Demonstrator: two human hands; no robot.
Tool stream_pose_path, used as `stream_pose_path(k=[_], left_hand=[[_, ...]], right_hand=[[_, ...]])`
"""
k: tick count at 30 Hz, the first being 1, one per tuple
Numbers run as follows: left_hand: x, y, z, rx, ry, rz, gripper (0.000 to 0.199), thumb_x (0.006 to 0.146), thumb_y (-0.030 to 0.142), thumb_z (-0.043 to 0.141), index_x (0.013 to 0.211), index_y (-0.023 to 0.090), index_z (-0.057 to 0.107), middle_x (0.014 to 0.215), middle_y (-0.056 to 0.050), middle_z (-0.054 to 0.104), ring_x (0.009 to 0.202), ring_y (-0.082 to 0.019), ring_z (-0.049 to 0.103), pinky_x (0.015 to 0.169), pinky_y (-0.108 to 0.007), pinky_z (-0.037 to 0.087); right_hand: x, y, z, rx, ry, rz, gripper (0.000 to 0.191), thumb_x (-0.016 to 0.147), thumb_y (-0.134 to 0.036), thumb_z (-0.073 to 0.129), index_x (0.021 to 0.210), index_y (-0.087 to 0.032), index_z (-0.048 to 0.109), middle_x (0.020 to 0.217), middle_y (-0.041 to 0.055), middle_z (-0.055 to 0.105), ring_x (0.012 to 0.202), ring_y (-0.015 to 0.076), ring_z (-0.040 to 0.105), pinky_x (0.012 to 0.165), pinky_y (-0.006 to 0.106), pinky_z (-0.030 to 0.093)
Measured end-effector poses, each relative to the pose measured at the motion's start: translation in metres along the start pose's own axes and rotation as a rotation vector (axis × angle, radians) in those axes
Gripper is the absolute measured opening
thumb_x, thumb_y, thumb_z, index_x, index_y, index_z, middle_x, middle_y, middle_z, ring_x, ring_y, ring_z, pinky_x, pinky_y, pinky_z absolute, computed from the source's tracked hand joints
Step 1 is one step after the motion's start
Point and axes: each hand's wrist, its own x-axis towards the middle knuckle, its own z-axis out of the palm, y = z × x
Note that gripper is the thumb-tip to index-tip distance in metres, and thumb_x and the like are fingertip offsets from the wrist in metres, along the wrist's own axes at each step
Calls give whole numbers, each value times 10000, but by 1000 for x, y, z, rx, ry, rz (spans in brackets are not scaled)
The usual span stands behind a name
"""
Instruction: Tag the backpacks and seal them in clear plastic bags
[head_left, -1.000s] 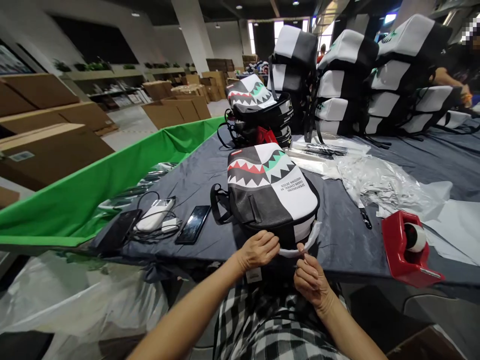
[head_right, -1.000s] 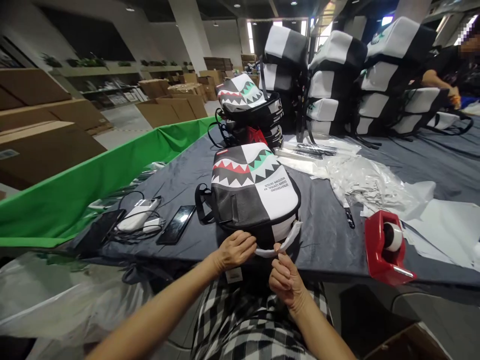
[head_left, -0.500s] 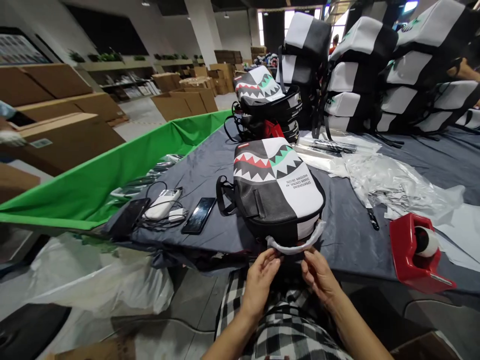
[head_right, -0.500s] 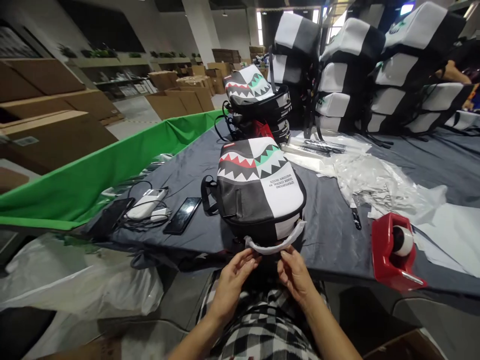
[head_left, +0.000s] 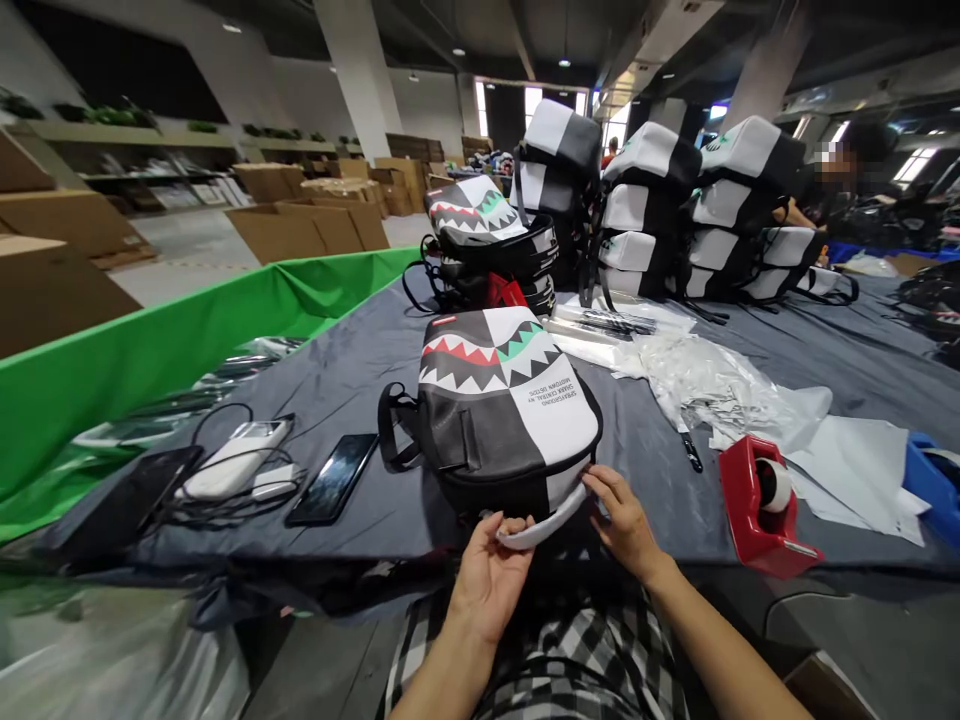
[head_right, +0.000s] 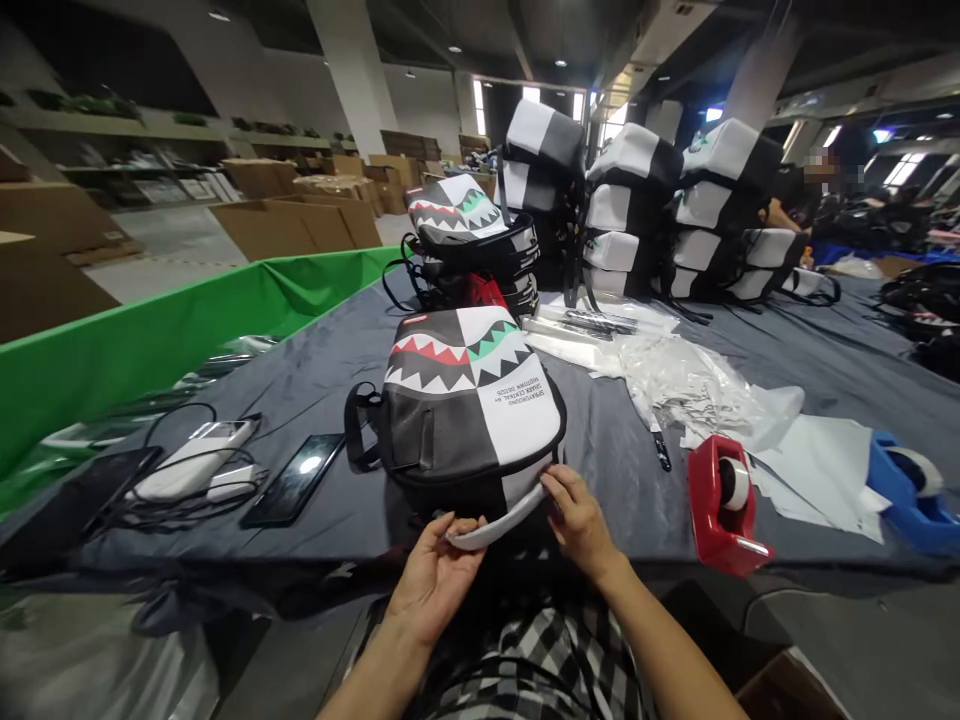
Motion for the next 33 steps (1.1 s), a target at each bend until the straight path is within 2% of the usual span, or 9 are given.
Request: stream_pose_path(k=[3, 7, 12, 14, 19, 22, 27, 30, 33], left_hand=[[3, 10, -9, -52, -21, 50, 334, 1005, 134, 406, 678, 173, 464, 564, 64, 494, 534, -70, 572, 799, -347, 631], [15, 25, -34, 116, -32, 142, 263, 997, 196, 406, 867, 132, 626, 846, -79, 714, 889, -172, 725, 869, -353, 616], [28, 38, -95, 770, -24, 187, 403, 939, 372, 435, 815, 112, 716, 908, -156, 746, 929, -276, 731, 808, -382, 615], [23, 38, -106, 1083, -116, 425, 355, 895, 416, 540, 731, 149, 706, 796, -100, 731, 804, -242, 719, 739, -328, 594], [4, 21, -64, 1771, -677, 1510, 151, 905, 330, 630, 922, 213, 723, 966, -55, 740, 944, -223, 674, 876, -328, 499], [5, 17, -35, 1930, -759, 2033, 179, 927, 246, 628, 1078, 164, 678, 1034, -100, 726, 996, -242, 639, 924, -374, 442], [6, 43, -34, 1942, -704, 2250, 172, 930, 193, 631, 1088, 128, 644, 995, -124, 711, 957, -244, 633, 912, -394, 432], [3, 56, -39, 1936, -674, 2255, 153, 924, 172, 636, 1073, 136, 646, 963, -110, 715, 946, -241, 633, 906, -393, 430], [4, 50, -41, 1940, -715, 2208, 165, 913, 150, 643, 1077, 157, 663, 965, -89, 734, 962, -235, 636, 924, -389, 424]], right_hand=[[1, 8, 22, 149, 65, 68, 530, 822, -51, 483, 1314, -235, 558, 1287, 109, 577, 1250, 232, 551, 1067, 441, 499], [8, 15, 36, 491, 283, 470, 369, 863, -175, 487, 1213, -239, 586, 1182, 74, 628, 1108, 187, 620, 996, 383, 522], [-1, 19, 39, 789, 180, 715, 321, 835, -425, 647, 1078, -216, 634, 1053, 52, 663, 981, 186, 628, 905, 349, 513], [-3, 16, 45, 836, 145, 732, 336, 791, -463, 705, 1007, -213, 644, 989, 29, 647, 868, 161, 609, 818, 309, 506], [11, 11, 63, 871, 236, 798, 352, 712, -503, 759, 826, -204, 610, 771, -33, 585, 674, 115, 509, 658, 250, 440], [20, 16, 68, 851, 284, 813, 347, 713, -502, 747, 745, -202, 577, 676, -47, 546, 621, 112, 494, 616, 245, 424], [14, 7, 53, 739, 433, 901, 244, 845, -443, 618, 781, -223, 533, 637, -53, 507, 517, 118, 472, 514, 252, 420], [11, -19, 35, 509, 379, 637, 103, 921, -307, 564, 899, -223, 620, 841, 20, 627, 757, 165, 612, 724, 301, 521], [17, -40, 25, 287, 157, 330, 199, 960, -216, 473, 1080, -207, 631, 1025, 94, 655, 967, 225, 635, 874, 376, 529]])
